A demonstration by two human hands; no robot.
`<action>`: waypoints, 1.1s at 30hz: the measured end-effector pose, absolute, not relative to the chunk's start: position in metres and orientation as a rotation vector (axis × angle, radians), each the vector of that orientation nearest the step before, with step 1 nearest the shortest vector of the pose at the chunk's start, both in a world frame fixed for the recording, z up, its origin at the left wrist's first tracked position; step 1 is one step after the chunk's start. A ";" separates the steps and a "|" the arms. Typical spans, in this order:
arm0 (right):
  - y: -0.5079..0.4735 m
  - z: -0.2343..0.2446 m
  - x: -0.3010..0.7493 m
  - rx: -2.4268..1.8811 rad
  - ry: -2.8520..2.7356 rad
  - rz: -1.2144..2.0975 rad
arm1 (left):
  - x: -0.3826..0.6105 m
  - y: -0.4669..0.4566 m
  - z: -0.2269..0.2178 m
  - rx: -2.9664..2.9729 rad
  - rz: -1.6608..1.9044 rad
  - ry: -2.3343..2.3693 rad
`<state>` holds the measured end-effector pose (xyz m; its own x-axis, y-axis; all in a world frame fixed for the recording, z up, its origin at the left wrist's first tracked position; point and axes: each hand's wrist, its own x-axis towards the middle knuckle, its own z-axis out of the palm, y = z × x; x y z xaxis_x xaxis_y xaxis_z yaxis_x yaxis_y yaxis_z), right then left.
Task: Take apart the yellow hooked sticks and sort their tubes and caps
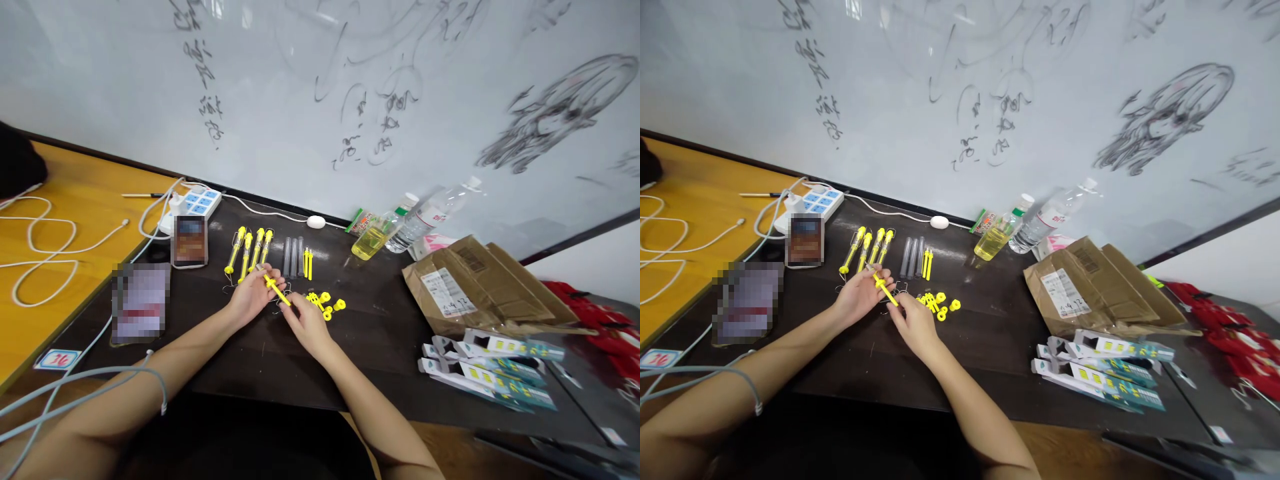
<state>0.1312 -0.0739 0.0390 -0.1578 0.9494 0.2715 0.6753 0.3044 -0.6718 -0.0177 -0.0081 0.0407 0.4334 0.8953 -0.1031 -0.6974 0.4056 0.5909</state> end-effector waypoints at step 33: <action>-0.062 0.045 0.156 -1.119 -1.433 1.405 | -0.027 -0.018 0.038 2.198 0.873 0.828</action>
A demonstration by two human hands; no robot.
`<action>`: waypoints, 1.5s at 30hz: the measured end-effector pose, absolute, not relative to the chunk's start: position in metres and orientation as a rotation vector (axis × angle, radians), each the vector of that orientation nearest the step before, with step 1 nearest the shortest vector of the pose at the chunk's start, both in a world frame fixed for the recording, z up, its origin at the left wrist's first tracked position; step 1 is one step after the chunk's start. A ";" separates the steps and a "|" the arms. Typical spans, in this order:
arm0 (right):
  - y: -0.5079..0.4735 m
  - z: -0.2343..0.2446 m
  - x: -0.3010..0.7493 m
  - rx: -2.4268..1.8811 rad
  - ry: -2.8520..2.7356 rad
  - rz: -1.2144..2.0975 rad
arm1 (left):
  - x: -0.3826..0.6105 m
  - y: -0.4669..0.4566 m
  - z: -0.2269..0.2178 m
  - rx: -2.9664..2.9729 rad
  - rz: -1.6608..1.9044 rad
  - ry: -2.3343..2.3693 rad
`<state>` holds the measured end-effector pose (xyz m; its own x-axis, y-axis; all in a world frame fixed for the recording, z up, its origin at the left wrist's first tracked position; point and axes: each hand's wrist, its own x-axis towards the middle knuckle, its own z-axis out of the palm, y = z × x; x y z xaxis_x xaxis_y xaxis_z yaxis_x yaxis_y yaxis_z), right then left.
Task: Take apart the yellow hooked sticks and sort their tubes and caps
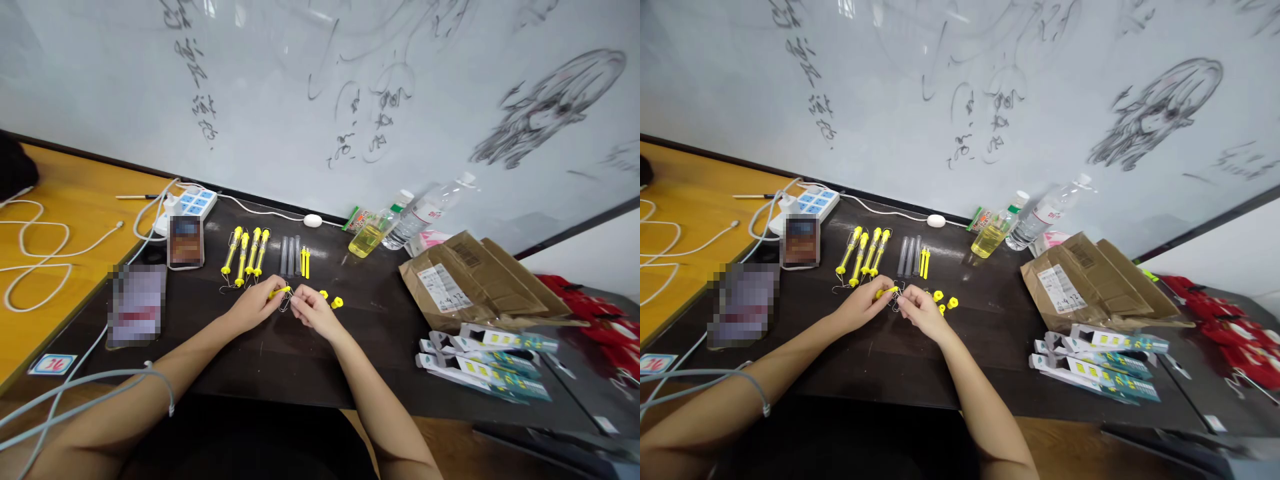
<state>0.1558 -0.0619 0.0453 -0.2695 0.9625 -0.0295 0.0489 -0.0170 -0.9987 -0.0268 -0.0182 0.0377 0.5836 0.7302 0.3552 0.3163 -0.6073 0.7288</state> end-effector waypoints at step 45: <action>-0.068 0.047 0.152 -1.259 -1.989 -0.003 | -0.018 -0.025 0.046 1.585 0.698 0.620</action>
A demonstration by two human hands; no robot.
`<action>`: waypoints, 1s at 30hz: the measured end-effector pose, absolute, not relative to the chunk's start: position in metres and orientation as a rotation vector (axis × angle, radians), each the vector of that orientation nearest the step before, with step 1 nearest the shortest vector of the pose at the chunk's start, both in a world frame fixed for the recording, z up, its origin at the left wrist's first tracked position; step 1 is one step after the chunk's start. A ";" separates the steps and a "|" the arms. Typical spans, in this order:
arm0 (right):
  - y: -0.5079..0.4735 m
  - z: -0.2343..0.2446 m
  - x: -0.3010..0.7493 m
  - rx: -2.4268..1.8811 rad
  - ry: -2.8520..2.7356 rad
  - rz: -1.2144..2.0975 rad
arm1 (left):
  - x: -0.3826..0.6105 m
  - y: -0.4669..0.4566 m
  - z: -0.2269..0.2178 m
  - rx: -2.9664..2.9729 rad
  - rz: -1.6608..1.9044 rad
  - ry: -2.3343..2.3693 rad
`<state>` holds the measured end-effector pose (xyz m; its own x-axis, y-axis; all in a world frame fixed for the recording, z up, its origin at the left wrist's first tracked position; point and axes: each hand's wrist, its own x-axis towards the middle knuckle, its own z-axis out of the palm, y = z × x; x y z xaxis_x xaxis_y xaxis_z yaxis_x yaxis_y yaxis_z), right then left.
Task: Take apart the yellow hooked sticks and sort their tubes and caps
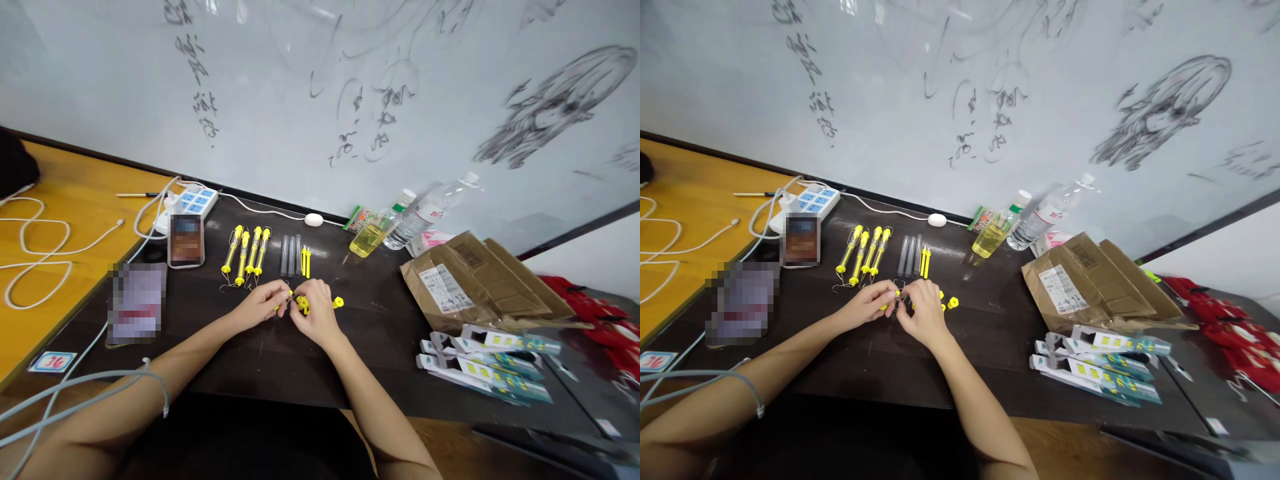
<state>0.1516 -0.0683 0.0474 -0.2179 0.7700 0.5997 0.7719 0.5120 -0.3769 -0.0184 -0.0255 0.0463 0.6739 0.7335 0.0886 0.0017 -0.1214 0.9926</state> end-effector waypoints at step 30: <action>-0.064 0.044 0.153 -1.315 -2.111 0.092 | -0.016 -0.022 0.032 1.806 0.638 0.660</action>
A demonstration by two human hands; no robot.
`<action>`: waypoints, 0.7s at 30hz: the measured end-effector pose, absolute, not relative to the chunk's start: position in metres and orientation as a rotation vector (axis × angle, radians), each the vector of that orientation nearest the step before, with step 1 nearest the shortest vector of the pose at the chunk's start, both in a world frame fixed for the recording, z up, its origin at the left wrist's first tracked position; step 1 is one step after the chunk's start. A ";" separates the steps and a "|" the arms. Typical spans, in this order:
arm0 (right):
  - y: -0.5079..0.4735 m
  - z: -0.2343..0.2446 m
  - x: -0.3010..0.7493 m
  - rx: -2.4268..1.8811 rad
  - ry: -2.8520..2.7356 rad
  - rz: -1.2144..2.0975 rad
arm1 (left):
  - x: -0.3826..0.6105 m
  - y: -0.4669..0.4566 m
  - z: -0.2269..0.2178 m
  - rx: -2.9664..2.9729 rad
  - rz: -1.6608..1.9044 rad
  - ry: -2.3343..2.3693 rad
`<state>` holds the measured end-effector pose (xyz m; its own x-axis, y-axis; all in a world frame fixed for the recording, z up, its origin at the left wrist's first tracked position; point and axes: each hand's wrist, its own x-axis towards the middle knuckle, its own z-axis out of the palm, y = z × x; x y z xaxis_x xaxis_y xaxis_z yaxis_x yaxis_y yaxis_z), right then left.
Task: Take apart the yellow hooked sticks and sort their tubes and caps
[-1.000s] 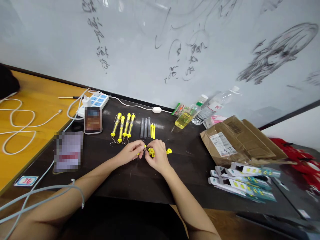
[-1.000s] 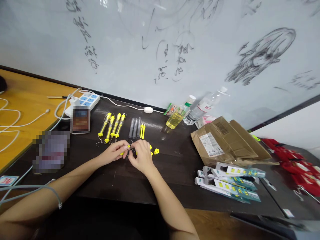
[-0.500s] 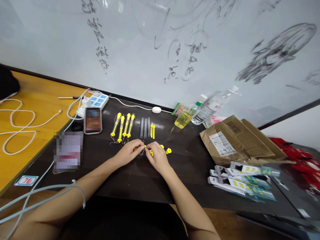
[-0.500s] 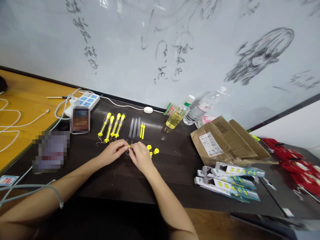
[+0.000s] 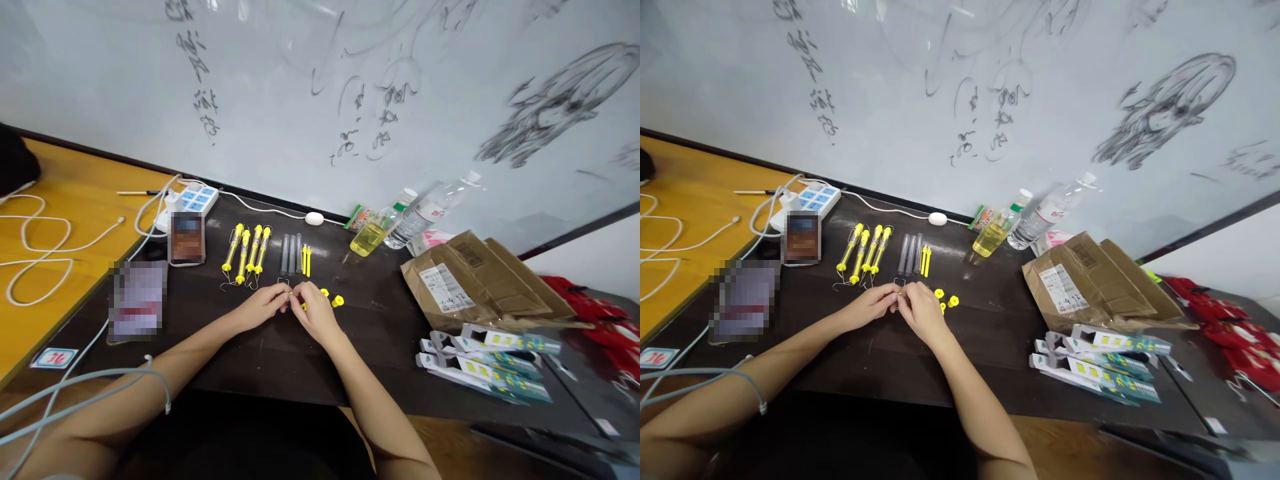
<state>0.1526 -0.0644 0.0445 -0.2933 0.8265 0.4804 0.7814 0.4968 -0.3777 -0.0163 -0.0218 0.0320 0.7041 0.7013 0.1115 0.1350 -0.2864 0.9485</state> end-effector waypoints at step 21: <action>-0.064 0.033 0.159 -1.153 -1.977 0.011 | -0.007 -0.035 0.047 1.984 0.840 0.733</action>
